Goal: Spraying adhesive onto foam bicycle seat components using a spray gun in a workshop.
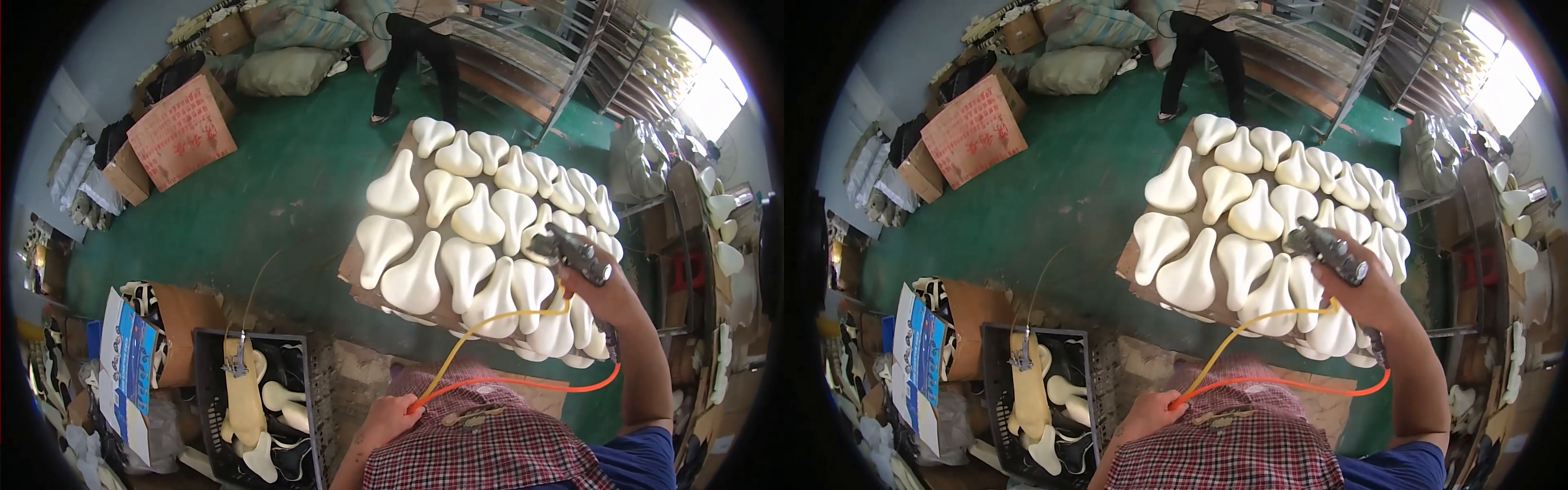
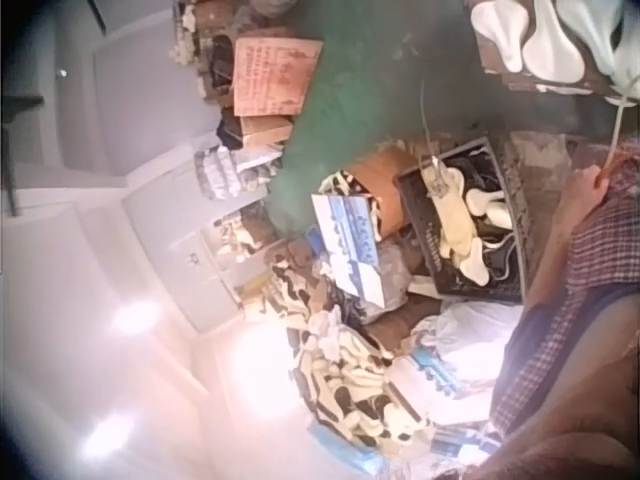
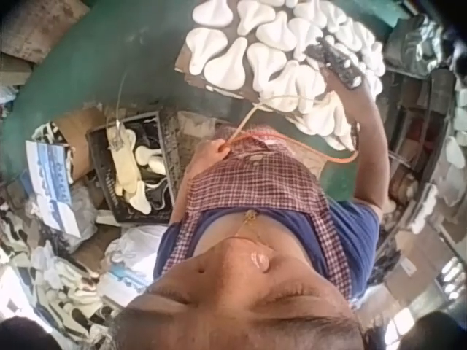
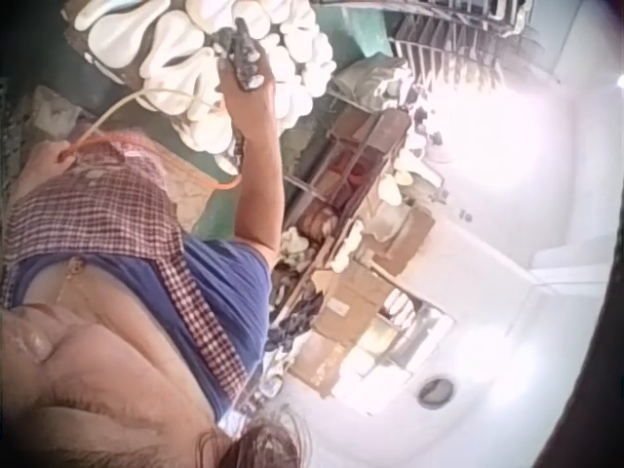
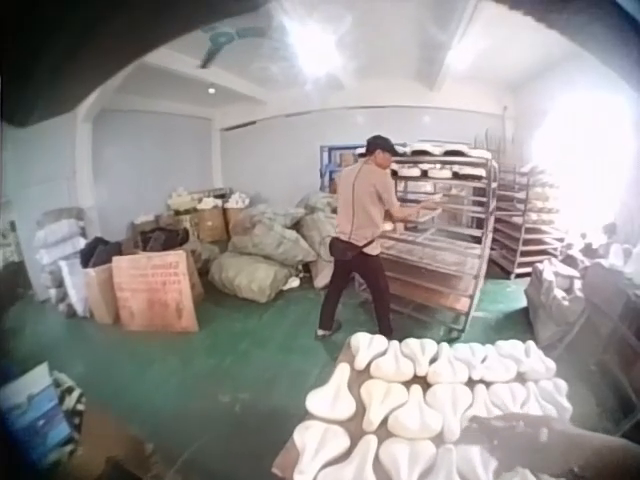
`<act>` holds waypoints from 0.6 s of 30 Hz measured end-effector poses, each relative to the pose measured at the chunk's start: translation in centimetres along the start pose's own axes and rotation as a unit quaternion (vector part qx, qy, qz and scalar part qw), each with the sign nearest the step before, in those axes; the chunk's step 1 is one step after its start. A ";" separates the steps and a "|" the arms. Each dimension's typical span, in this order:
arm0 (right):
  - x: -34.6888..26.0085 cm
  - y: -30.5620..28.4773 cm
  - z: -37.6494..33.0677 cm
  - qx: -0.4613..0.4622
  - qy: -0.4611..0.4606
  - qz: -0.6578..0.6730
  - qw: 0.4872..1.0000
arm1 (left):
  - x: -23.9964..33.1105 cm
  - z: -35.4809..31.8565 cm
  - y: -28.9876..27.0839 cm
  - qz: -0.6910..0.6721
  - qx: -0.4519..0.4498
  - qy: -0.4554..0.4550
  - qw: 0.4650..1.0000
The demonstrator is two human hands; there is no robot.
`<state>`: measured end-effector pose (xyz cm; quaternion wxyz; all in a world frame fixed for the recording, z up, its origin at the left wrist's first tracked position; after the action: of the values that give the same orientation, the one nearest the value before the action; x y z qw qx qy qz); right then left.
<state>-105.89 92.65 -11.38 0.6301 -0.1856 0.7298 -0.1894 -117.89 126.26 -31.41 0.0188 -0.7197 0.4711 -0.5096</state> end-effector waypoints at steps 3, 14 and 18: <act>1.1 -1.7 1.1 -0.039 -0.005 0.030 0.999 | 2.0 1.2 1.2 0.016 -0.002 -0.002 1.000; 4.5 -6.2 -0.7 -0.014 -0.062 -0.035 0.997 | 3.9 2.0 11.8 0.051 0.019 0.039 0.998; 4.7 -6.0 -3.7 -0.088 -0.056 -0.022 0.994 | 7.4 0.0 12.2 -0.007 0.063 0.036 0.997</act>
<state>-110.01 85.26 -11.76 0.6466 -0.2667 0.7032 -0.1277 -125.61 114.35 -32.31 0.0434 -0.7020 0.4332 -0.5636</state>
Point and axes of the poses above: each hand's wrist, its own z-axis towards the middle knuckle, its own y-axis out of the palm, x = y × z, the point moved 1 cm from there along z, towards the middle knuckle, and after that the axes turned 1 degree about -z, right-handed, at the moved point
